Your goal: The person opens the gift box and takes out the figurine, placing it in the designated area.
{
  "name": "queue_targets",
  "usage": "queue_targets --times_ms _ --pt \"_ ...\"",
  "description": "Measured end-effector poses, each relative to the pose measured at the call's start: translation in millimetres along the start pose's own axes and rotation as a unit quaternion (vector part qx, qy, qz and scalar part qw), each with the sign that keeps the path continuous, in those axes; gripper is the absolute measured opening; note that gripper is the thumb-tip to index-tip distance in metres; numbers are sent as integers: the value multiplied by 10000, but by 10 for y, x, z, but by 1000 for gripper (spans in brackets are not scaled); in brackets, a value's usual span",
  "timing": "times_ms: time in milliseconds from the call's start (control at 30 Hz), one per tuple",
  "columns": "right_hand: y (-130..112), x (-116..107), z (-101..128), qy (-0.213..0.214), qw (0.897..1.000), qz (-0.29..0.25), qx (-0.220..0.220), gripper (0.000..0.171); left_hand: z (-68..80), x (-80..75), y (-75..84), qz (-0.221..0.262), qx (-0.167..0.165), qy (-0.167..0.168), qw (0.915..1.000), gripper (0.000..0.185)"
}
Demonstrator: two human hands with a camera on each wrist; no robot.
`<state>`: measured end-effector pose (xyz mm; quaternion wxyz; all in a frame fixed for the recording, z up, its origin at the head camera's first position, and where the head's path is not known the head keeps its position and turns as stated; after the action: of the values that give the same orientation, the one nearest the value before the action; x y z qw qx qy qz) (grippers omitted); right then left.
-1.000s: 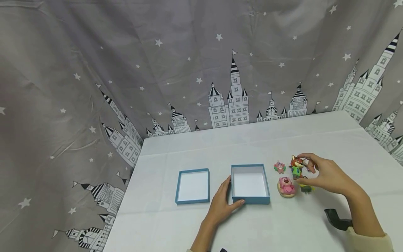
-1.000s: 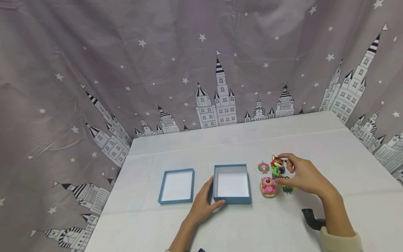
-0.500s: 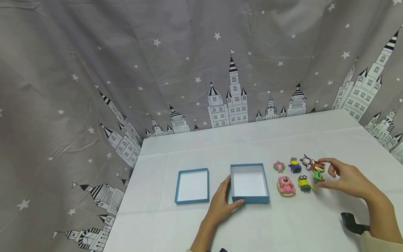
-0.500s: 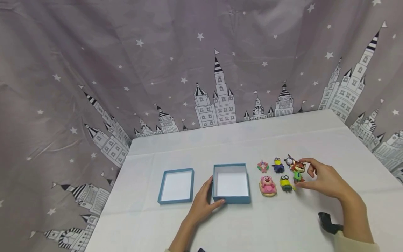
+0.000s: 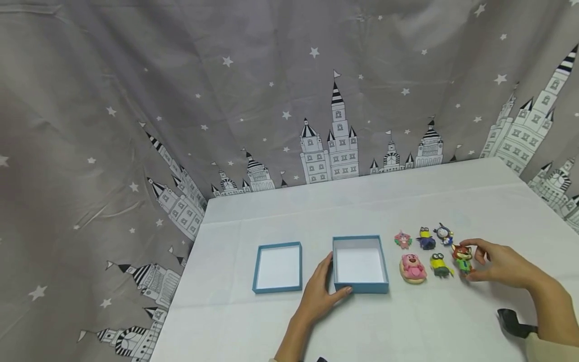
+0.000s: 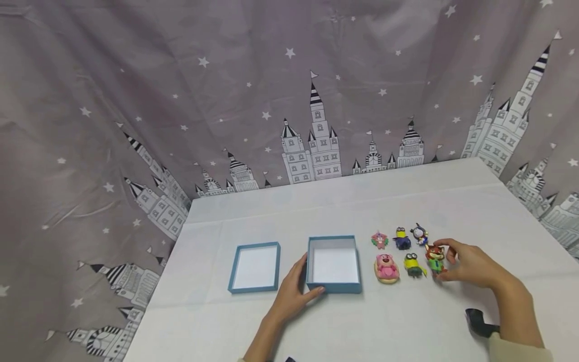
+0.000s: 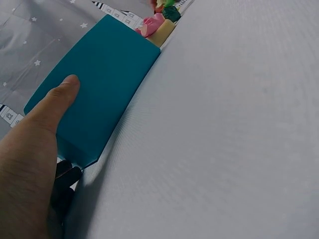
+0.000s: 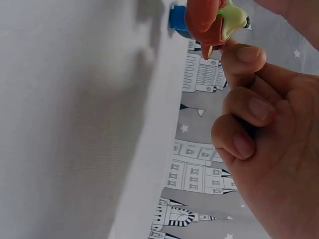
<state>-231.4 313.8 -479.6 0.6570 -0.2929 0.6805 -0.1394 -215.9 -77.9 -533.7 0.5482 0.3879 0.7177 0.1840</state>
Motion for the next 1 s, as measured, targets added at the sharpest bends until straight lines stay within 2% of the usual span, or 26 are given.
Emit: queue_targets --times_ms 600,1000 --pt "58 90 -15 -262 9996 37 37 82 -5 7 -1 -25 18 -19 10000 93" --pt "100 137 -11 -323 9993 -185 101 83 4 6 0 -18 -32 -41 10000 93"
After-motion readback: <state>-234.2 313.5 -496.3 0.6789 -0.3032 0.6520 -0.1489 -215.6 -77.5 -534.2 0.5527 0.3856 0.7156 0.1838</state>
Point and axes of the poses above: each hand's wrist, its own z-axis away from the middle knuckle, its own x-axis out of the palm, y = z × x, the point moved 4 cm from there along -z, towards the middle knuckle, and after that the axes turned 9 degrees about y, right-handed, at the moved point
